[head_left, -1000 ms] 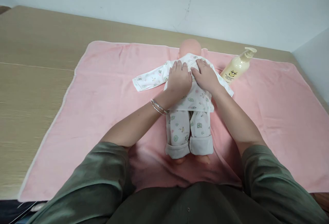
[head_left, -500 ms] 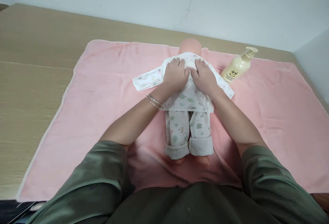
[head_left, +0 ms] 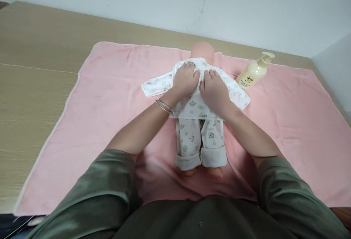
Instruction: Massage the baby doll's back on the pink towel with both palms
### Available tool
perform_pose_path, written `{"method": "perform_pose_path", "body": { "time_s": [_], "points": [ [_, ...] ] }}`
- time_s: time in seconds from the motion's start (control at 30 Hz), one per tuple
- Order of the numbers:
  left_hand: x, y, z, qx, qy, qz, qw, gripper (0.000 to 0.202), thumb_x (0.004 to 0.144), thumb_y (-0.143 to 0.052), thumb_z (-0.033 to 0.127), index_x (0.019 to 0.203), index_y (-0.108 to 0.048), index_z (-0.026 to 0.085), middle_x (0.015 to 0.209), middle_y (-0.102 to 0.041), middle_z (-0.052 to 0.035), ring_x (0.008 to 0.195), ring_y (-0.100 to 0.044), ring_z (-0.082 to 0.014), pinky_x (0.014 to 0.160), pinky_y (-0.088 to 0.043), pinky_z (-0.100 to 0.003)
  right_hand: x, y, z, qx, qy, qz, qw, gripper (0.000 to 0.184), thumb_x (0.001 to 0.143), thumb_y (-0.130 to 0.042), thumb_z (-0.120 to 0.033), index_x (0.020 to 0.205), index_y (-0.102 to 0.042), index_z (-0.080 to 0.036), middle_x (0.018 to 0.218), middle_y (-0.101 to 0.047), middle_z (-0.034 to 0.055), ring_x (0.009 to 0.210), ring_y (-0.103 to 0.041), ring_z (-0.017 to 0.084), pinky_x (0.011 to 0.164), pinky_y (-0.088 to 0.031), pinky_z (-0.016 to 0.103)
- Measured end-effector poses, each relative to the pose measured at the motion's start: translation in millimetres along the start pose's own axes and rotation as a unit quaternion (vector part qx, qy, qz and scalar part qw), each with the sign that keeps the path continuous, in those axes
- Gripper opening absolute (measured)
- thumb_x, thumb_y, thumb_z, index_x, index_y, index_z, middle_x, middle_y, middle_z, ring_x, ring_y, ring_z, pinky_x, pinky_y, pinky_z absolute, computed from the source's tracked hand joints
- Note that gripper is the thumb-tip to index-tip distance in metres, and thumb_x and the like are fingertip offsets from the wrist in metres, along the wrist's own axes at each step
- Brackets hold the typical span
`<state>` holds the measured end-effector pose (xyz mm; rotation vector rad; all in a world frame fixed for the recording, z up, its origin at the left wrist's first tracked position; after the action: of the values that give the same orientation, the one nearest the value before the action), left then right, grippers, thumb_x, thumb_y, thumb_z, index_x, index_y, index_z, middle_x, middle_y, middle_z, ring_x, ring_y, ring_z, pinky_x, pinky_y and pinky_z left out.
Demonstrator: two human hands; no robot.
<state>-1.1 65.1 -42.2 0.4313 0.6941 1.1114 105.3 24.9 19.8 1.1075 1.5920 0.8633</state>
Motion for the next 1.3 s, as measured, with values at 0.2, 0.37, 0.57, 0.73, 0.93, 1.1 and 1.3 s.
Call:
{"method": "perform_pose_path", "body": {
  "time_s": [0.2, 0.37, 0.57, 0.73, 0.93, 1.1, 1.3],
  "points": [
    [-6.5, -10.3, -3.1, -0.033, -0.007, 0.064, 0.997, 0.055, 0.098, -0.034, 0.051, 0.137, -0.055, 0.018, 0.152, -0.050, -0.0134, 0.147, -0.039, -0.0298, 0.128, -0.022, -0.053, 23.1, -8.6, 31.1, 0.059, -0.027, -0.030, 0.997, 0.059, 0.098, -0.036, -0.040, 0.147, -0.044, -0.007, 0.156, -0.042, 0.0183, 0.149, -0.033, 0.033, 0.124, -0.025, 0.057],
    [-8.1, -10.1, -1.1, -0.021, 0.008, 0.063, 0.998, 0.054, 0.098, -0.035, 0.046, 0.138, -0.054, 0.015, 0.152, -0.049, -0.0150, 0.147, -0.039, -0.0303, 0.128, -0.022, -0.053, 27.7, -9.1, 36.7, 0.036, -0.027, -0.048, 0.998, 0.065, 0.099, -0.034, -0.042, 0.150, -0.036, -0.001, 0.159, -0.035, 0.0228, 0.151, -0.028, 0.034, 0.126, -0.019, 0.058],
    [-15.6, -4.6, 10.7, -0.013, -0.008, 0.065, 0.998, 0.051, 0.099, -0.030, 0.043, 0.137, -0.051, 0.016, 0.150, -0.050, -0.0168, 0.146, -0.039, -0.0334, 0.126, -0.023, -0.057, 27.7, -7.4, 40.2, 0.028, 0.035, -0.105, 0.993, 0.069, 0.099, -0.036, -0.045, 0.154, -0.030, -0.002, 0.162, -0.028, 0.0208, 0.153, -0.024, 0.034, 0.126, -0.019, 0.056],
    [-32.0, 0.1, 30.9, 0.017, 0.002, 0.046, 0.999, 0.050, 0.097, -0.033, 0.035, 0.137, -0.048, 0.009, 0.150, -0.046, -0.0240, 0.146, -0.036, -0.0392, 0.122, -0.026, -0.063, 28.7, -3.7, 41.0, 0.022, 0.039, -0.088, 0.995, 0.068, 0.099, -0.036, -0.042, 0.152, -0.031, 0.000, 0.160, -0.032, 0.0220, 0.151, -0.029, 0.036, 0.125, -0.023, 0.055],
    [-19.6, 1.8, 23.2, 0.020, -0.014, 0.026, 0.999, 0.051, 0.091, -0.041, 0.028, 0.138, -0.052, 0.010, 0.150, -0.049, -0.0196, 0.145, -0.039, -0.0344, 0.125, -0.027, -0.054, 17.5, 2.9, 21.7, 0.006, 0.029, -0.058, 0.998, 0.059, 0.096, -0.033, -0.032, 0.145, -0.042, 0.001, 0.149, -0.048, 0.0231, 0.142, -0.042, 0.038, 0.120, -0.033, 0.056],
    [-4.0, 2.4, 5.1, -0.018, -0.033, 0.025, 0.999, 0.050, 0.093, -0.040, 0.032, 0.137, -0.055, 0.013, 0.148, -0.053, -0.0149, 0.142, -0.046, -0.0282, 0.125, -0.032, -0.046, 0.5, 4.6, -2.4, -0.032, 0.029, -0.072, 0.996, 0.061, 0.095, -0.031, -0.028, 0.144, -0.039, 0.009, 0.151, -0.042, 0.0290, 0.147, -0.034, 0.042, 0.124, -0.025, 0.058],
    [-23.9, -5.5, 23.9, 0.011, -0.034, 0.048, 0.998, 0.050, 0.097, -0.036, 0.032, 0.139, -0.050, 0.009, 0.151, -0.047, -0.0212, 0.147, -0.039, -0.0337, 0.126, -0.026, -0.054, 19.2, -3.7, 24.0, 0.025, 0.010, -0.056, 0.998, 0.056, 0.098, -0.029, -0.030, 0.145, -0.042, -0.002, 0.152, -0.045, 0.0211, 0.147, -0.035, 0.035, 0.124, -0.027, 0.056]
  ]
}}
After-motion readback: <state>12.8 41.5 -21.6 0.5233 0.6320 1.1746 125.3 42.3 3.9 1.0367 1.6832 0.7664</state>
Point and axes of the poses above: each hand's wrist, its own x-axis towards the middle knuckle, its own y-axis out of the back of the hand, z = x × y, the point moved 5 cm from there along x, towards the middle knuckle
